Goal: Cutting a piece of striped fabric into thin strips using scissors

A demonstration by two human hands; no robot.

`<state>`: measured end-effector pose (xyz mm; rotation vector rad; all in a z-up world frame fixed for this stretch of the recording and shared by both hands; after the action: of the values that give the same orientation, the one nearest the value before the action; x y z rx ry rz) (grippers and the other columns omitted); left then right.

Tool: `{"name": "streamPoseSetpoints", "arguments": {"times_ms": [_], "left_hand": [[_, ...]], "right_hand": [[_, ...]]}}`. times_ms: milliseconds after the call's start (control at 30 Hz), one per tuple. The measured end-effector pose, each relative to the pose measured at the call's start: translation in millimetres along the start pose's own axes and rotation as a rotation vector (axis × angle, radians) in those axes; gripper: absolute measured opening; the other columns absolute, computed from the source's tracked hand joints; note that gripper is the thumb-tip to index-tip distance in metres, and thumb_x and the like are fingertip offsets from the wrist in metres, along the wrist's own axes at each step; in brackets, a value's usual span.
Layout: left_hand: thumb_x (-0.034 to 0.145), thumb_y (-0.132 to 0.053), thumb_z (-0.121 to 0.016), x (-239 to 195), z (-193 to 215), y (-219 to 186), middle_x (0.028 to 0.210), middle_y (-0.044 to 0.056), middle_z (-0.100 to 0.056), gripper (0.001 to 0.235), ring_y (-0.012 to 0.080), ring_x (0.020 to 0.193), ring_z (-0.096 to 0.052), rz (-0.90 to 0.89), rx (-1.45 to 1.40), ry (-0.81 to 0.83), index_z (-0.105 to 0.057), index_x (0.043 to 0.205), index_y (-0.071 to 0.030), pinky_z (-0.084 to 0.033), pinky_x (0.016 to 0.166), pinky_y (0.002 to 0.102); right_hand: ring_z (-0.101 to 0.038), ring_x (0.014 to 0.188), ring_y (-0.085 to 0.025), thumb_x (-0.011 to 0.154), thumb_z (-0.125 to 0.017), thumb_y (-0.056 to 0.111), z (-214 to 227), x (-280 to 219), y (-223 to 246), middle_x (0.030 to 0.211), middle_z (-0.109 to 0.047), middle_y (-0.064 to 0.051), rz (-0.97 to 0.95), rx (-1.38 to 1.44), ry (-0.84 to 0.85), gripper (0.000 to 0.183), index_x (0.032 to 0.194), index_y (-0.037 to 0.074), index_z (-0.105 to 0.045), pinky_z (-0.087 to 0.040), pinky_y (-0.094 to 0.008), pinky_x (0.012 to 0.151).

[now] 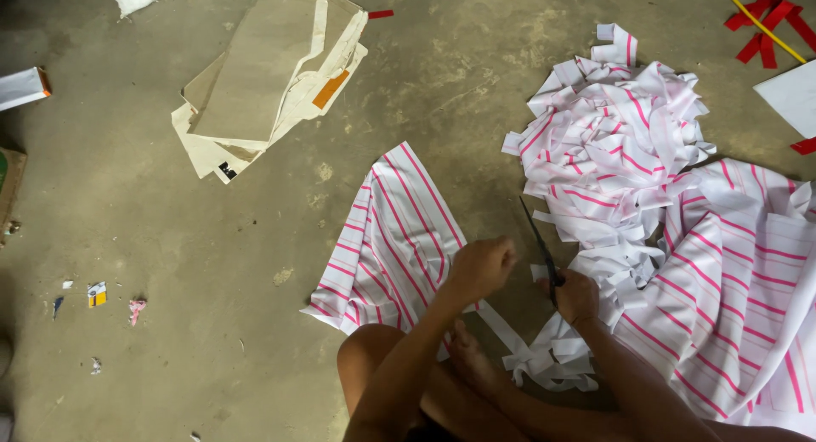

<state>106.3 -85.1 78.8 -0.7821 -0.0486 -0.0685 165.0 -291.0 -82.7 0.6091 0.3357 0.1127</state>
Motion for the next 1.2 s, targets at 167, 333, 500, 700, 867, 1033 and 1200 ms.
{"name": "streamPoseSetpoints", "arguments": {"times_ms": [167,333,500,700,867,1033,1200], "left_hand": [[0.088,-0.010,-0.065,-42,-88,72,0.069,0.009,-0.064,0.052,0.0325,0.064,-0.067,0.214,0.403,0.550,-0.044,0.136,-0.011,-0.054,0.061,0.052],[0.086,-0.001,-0.062,-32,-130,138,0.064,0.012,-0.058,0.018,0.0304,0.059,-0.062,0.268,0.213,0.486,-0.059,0.104,-0.002,-0.051,0.056,0.048],[0.084,0.001,-0.068,-28,-132,145,0.063,0.015,-0.057,0.006,0.0290,0.056,-0.063,0.105,0.083,0.395,-0.063,0.085,0.005,-0.053,0.051,0.042],[0.092,-0.004,-0.063,-3,-64,24,0.080,0.026,-0.065,0.008,0.0447,0.078,-0.066,-0.095,-0.212,0.125,-0.064,0.097,0.003,-0.053,0.071,0.053],[0.085,-0.017,-0.066,-20,-80,76,0.071,0.012,-0.063,0.009,0.0289,0.067,-0.065,0.156,0.461,0.339,-0.066,0.084,-0.007,-0.049,0.060,0.044],[0.082,-0.020,-0.060,-56,-47,133,0.082,0.016,-0.069,0.023,0.0375,0.077,-0.069,0.313,0.941,0.138,-0.070,0.096,-0.005,-0.051,0.065,0.062],[0.087,-0.010,-0.055,-51,-83,204,0.093,0.018,-0.072,0.020,0.0395,0.089,-0.073,0.384,0.637,0.258,-0.066,0.102,-0.003,-0.055,0.070,0.052]], "right_hand": [[-0.073,0.092,-0.034,0.095,-0.053,0.039,-5,2,-7,0.086,-0.077,-0.011,-0.045,-0.033,-0.026,0.035,0.090,0.018,-0.080,-0.058,-0.045,0.088],[-0.072,0.090,-0.041,0.094,-0.051,0.030,10,-5,6,0.083,-0.077,-0.016,-0.067,0.100,-0.034,0.035,0.094,0.015,-0.082,-0.058,-0.048,0.085],[-0.073,0.091,-0.039,0.094,-0.053,0.028,16,-12,19,0.082,-0.077,-0.014,-0.039,0.048,-0.035,0.032,0.094,0.014,-0.083,-0.060,-0.047,0.084],[-0.072,0.097,-0.043,0.095,-0.052,0.026,5,-3,4,0.088,-0.078,-0.018,-0.047,0.035,-0.036,0.034,0.100,0.013,-0.083,-0.057,-0.051,0.093],[-0.073,0.096,-0.040,0.094,-0.052,0.027,7,-7,5,0.088,-0.079,-0.015,-0.056,0.026,-0.028,0.034,0.100,0.015,-0.083,-0.058,-0.048,0.093],[-0.072,0.099,-0.042,0.093,-0.054,0.025,9,-11,15,0.091,-0.078,-0.019,-0.022,0.044,-0.027,0.033,0.101,0.011,-0.082,-0.056,-0.050,0.095],[-0.073,0.089,-0.039,0.094,-0.050,0.025,9,-9,11,0.083,-0.077,-0.015,0.004,-0.002,-0.093,0.033,0.092,0.015,-0.081,-0.058,-0.047,0.089]]}}
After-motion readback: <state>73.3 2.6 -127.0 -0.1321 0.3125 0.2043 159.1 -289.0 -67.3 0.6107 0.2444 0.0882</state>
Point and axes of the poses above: each hand's wrist, its own x-axis towards the middle knuckle, its own z-axis out of the back of the hand, y = z × x, the point moved 9 cm from there along x, towards the middle knuckle
